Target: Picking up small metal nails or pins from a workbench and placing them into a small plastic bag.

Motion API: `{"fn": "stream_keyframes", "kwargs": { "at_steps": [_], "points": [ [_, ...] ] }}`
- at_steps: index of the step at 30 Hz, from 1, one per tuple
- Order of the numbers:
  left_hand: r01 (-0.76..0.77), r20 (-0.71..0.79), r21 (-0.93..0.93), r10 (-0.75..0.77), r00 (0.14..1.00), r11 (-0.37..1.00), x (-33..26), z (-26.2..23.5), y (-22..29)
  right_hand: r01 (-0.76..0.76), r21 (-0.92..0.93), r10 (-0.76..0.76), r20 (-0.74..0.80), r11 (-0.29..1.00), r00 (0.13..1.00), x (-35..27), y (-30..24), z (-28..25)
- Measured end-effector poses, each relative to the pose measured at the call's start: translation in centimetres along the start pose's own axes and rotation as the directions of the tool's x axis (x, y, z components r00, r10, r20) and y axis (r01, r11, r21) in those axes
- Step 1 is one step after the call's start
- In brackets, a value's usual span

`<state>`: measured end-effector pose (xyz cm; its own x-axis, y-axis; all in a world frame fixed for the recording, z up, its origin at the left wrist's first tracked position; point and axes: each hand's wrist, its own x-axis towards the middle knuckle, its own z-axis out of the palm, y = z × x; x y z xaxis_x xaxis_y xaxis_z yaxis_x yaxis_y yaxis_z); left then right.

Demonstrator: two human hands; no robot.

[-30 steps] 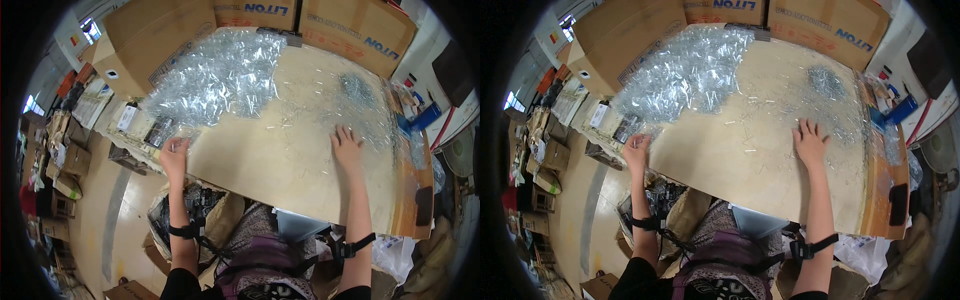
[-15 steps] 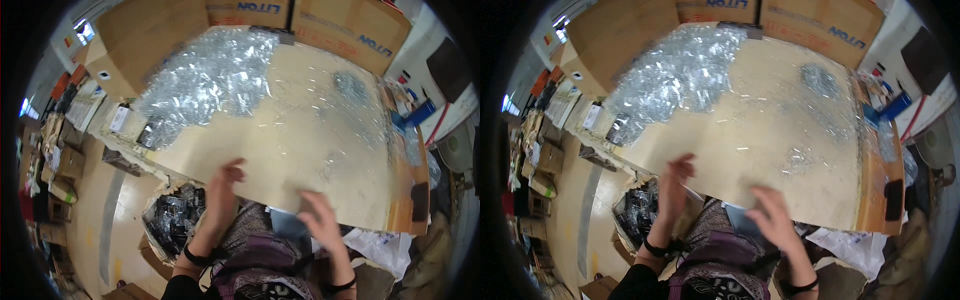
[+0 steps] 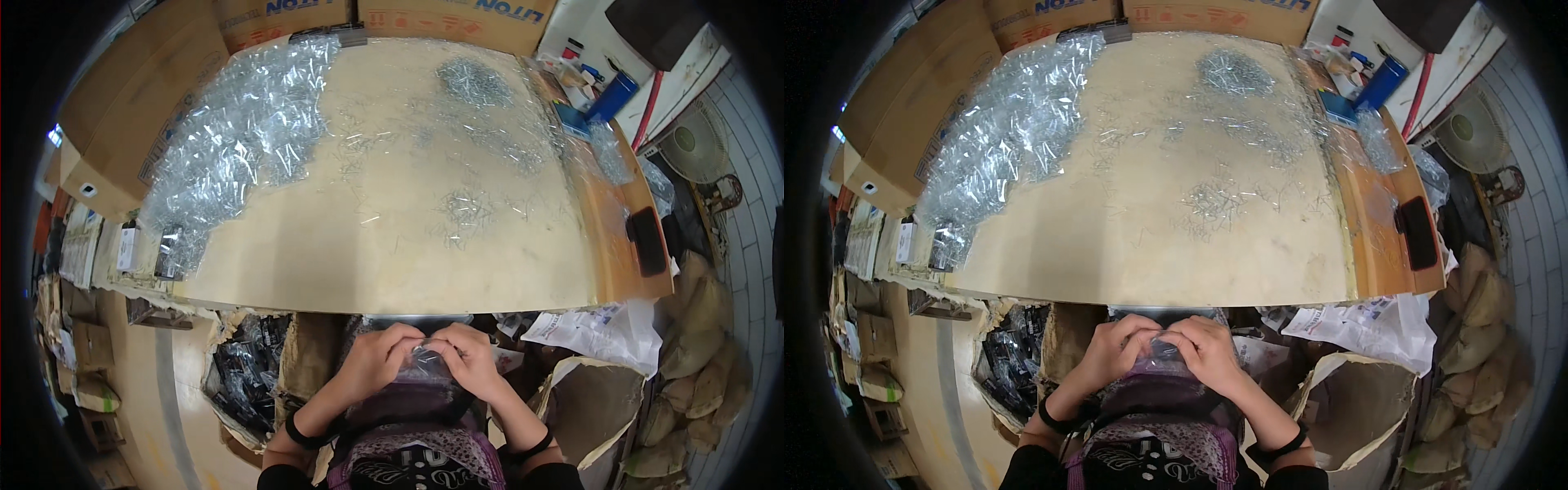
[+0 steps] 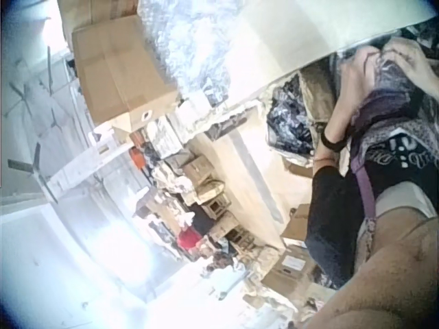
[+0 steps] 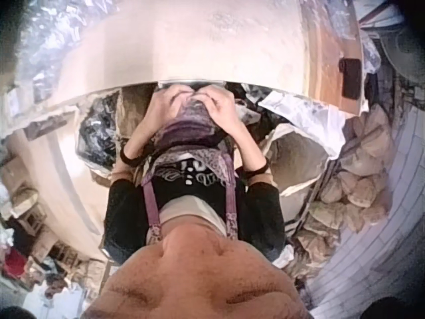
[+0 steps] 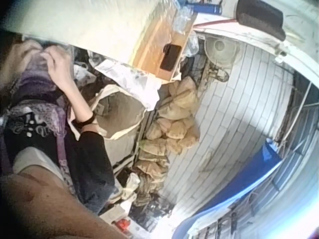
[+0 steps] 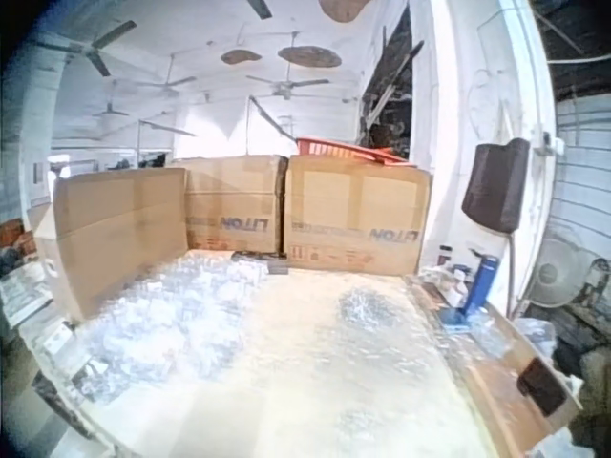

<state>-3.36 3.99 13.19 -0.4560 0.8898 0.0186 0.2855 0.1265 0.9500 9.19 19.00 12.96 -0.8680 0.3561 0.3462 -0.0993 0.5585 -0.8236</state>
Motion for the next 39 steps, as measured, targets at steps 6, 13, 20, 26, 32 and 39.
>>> {"fn": "stream_keyframes", "kwargs": {
  "at_steps": [6, 13, 20, 26, 32, 39],
  "points": [
    [0.142, 0.271, -0.096, -0.112, 0.956, 0.985, -1.6, -0.5, -2.2, -0.523, 0.45, 0.406, 0.336, 0.724, 0.85, -3.6, 1.8, -1.6],
    [0.073, 0.316, 0.303, -0.173, 0.933, 0.95, -3.5, 0.9, -8.1, -0.174, -0.185, 0.221, 0.281, 0.967, 0.934, -9.5, 7.4, 2.2],
    [0.192, 0.148, 0.086, -0.203, 0.968, 0.978, -5.6, 4.0, -11.8, -0.178, -0.334, -0.011, -0.493, 0.926, 0.87, -8.8, 6.8, 3.6],
    [-0.068, 0.057, 0.032, 0.066, 0.996, 0.997, -5.0, 4.4, -10.0, -0.099, -0.678, -0.116, -0.265, 0.728, 0.957, 6.7, 7.1, -6.5],
    [-0.06, 0.024, -0.001, 0.06, 0.998, 0.998, -4.3, 4.7, -9.7, -0.134, -0.64, 0.126, -0.059, 0.756, 0.99, 15.9, 12.3, -8.8],
    [-0.003, -0.007, -0.04, 0.003, 1.0, 0.999, -4.6, 4.6, -9.2, 0.156, -0.4, -0.027, 0.309, 0.903, 0.951, 14.6, 8.8, -3.6]
  ]
}}
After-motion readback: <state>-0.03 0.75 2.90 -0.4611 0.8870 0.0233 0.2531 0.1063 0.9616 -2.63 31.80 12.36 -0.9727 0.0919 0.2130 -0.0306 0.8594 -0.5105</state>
